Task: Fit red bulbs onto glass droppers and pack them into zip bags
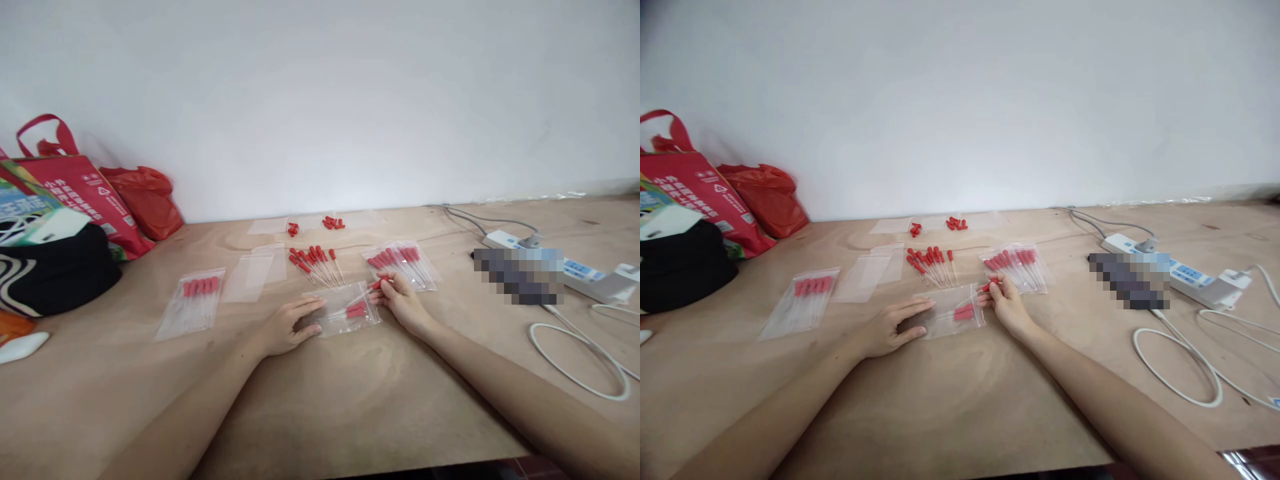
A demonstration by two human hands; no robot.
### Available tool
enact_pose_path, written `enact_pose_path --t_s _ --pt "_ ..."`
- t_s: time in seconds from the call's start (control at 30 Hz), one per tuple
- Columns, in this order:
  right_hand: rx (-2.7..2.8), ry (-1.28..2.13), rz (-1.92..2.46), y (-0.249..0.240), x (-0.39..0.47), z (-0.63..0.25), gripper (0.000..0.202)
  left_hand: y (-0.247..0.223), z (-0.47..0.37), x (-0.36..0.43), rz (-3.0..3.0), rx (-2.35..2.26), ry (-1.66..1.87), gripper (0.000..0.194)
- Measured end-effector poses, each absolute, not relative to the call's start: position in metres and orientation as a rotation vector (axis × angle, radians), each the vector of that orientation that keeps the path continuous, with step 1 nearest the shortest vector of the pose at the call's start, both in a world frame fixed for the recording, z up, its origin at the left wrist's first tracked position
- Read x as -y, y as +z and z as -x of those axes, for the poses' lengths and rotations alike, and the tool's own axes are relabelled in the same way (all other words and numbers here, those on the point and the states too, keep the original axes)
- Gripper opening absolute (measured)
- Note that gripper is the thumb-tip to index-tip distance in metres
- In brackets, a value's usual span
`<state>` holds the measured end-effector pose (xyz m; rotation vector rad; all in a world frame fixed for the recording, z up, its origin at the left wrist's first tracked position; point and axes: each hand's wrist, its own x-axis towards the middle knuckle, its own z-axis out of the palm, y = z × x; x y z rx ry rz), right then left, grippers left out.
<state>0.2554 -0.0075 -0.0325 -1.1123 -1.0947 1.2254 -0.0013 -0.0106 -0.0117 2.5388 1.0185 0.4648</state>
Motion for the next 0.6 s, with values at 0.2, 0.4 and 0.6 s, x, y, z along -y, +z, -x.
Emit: enact_pose_path --t_s 0.2,0.4,0.6 --pt "1.417 1.356 1.236 -0.0285 0.0121 -0.2550 0.035 -0.0086 -0.0003 0.0123 -2.537 -1.057 0.427 0.045" --pt "1.395 1.234 1.368 -0.0346 0.0043 -0.2491 0.031 -0.0091 -0.0007 0.0108 -2.543 -1.028 0.454 0.044" --pt "1.549 1.292 1.278 -0.0338 0.0029 -0.2525 0.027 -0.0104 -0.0004 0.0095 -2.554 -0.981 0.485 0.041"
